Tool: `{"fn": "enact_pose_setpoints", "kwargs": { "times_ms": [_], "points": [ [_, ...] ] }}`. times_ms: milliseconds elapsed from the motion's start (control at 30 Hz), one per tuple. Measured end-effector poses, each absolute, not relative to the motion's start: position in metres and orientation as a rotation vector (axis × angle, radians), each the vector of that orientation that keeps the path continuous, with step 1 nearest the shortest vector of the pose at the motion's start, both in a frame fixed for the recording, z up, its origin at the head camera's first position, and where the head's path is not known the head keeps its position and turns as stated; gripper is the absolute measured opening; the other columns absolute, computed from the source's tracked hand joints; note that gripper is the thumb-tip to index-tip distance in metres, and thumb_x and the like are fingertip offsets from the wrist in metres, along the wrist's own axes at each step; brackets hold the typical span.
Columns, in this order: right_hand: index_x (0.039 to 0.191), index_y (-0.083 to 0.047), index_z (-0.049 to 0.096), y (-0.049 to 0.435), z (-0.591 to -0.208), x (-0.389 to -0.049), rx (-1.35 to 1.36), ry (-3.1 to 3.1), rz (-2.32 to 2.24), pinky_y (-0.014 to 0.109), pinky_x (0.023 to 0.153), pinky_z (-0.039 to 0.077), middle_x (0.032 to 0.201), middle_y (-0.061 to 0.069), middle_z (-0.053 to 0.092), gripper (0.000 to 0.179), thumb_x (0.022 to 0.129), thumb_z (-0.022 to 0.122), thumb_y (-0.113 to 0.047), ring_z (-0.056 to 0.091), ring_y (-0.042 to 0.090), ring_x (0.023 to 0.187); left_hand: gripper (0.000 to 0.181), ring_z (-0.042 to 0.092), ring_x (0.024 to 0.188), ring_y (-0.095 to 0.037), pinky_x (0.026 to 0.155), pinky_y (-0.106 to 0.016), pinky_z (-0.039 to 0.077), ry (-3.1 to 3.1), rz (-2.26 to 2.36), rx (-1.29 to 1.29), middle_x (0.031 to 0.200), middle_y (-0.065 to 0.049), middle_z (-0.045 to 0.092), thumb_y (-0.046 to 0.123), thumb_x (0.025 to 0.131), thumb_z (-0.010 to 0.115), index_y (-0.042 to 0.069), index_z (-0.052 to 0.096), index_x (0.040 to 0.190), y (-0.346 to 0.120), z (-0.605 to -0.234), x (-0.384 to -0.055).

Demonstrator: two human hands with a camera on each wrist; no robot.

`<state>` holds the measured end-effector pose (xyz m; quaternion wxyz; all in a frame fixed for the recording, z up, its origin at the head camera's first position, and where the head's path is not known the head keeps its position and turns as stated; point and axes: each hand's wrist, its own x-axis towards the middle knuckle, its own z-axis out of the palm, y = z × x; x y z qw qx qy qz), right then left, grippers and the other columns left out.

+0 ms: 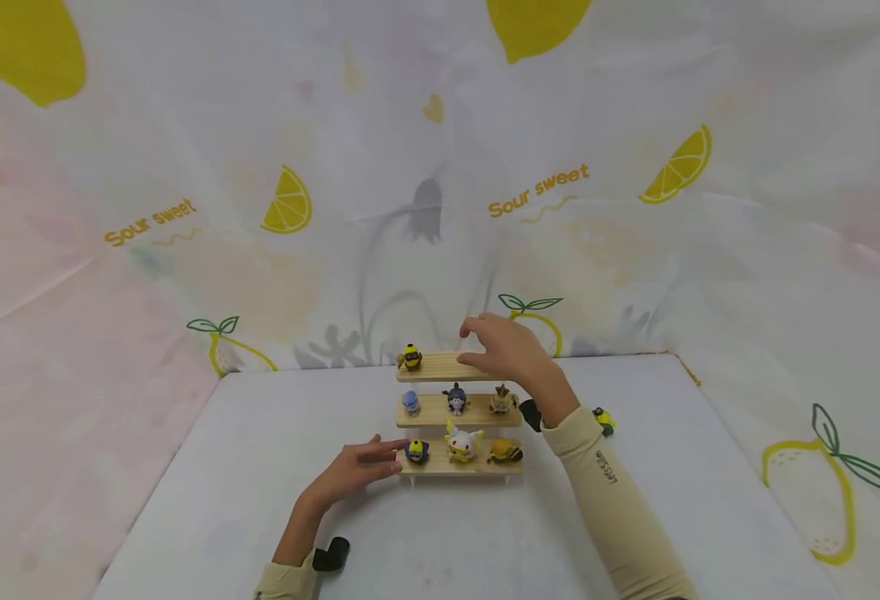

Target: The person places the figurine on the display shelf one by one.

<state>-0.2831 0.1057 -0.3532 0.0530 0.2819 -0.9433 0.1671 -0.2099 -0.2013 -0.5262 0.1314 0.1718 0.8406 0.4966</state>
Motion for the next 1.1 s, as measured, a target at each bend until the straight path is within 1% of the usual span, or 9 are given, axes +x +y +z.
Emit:
{"fn": "enact_pose_setpoints", "kwargs": {
  "times_ms": [167, 333, 433, 633, 867, 1100],
  "points": [
    [0.111, -0.009, 0.067, 0.123, -0.359, -0.280, 0.905, -2.790, 0.535, 0.033, 0.062, 0.041, 0.083, 0.001, 0.056, 0.033, 0.087, 0.078, -0.028, 0.048, 0.016, 0.072, 0.042, 0.022, 0.144, -0.041, 0.102, -0.073, -0.017, 2.440, 1.442, 0.503, 0.117, -0.001, 0.070, 0.040, 0.091, 0.071, 0.029, 0.066, 0.132, -0.201, -0.528, -0.210],
    [0.111, -0.009, 0.066, 0.138, -0.365, -0.273, 0.973, -2.735, 0.578, 0.032, 0.059, 0.035, 0.080, 0.002, 0.051, 0.031, 0.087, 0.078, -0.025, 0.041, 0.014, 0.069, 0.042, 0.023, 0.144, -0.042, 0.101, -0.074, -0.017, 2.438, 1.452, 0.516, 0.117, -0.003, 0.070, 0.038, 0.091, 0.072, 0.027, 0.067, 0.131, -0.202, -0.530, -0.210],
    [0.110, -0.011, 0.066, 0.146, -0.369, -0.269, 1.017, -2.703, 0.573, 0.031, 0.057, 0.034, 0.077, 0.000, 0.046, 0.029, 0.088, 0.078, -0.025, 0.039, 0.013, 0.066, 0.043, 0.023, 0.144, -0.041, 0.102, -0.074, -0.016, 2.441, 1.448, 0.520, 0.116, -0.003, 0.071, 0.038, 0.090, 0.072, 0.027, 0.066, 0.132, -0.202, -0.530, -0.210],
    [0.111, -0.009, 0.066, 0.162, -0.378, -0.263, 1.044, -2.639, 0.567, 0.027, 0.055, 0.035, 0.079, -0.005, 0.045, 0.031, 0.087, 0.078, -0.025, 0.040, 0.011, 0.067, 0.045, 0.023, 0.143, -0.044, 0.100, -0.076, -0.015, 2.448, 1.446, 0.549, 0.116, -0.005, 0.071, 0.037, 0.091, 0.072, 0.023, 0.066, 0.133, -0.203, -0.528, -0.210],
    [0.110, -0.008, 0.068, 0.179, -0.384, -0.258, 1.005, -2.658, 0.536, 0.027, 0.055, 0.036, 0.076, -0.008, 0.045, 0.029, 0.088, 0.078, -0.023, 0.041, 0.010, 0.065, 0.042, 0.023, 0.144, -0.042, 0.102, -0.074, -0.016, 2.455, 1.448, 0.534, 0.116, -0.004, 0.071, 0.038, 0.091, 0.072, 0.028, 0.067, 0.131, -0.203, -0.526, -0.209],
    [0.107, -0.011, 0.068, 0.198, -0.398, -0.253, 0.936, -2.691, 0.521, 0.027, 0.057, 0.035, 0.074, -0.009, 0.041, 0.025, 0.087, 0.078, -0.020, 0.039, 0.010, 0.066, 0.042, 0.021, 0.144, -0.043, 0.101, -0.074, -0.017, 2.436, 1.461, 0.518, 0.116, -0.005, 0.071, 0.035, 0.091, 0.072, 0.025, 0.066, 0.132, -0.203, -0.526, -0.209]
  ]
}}
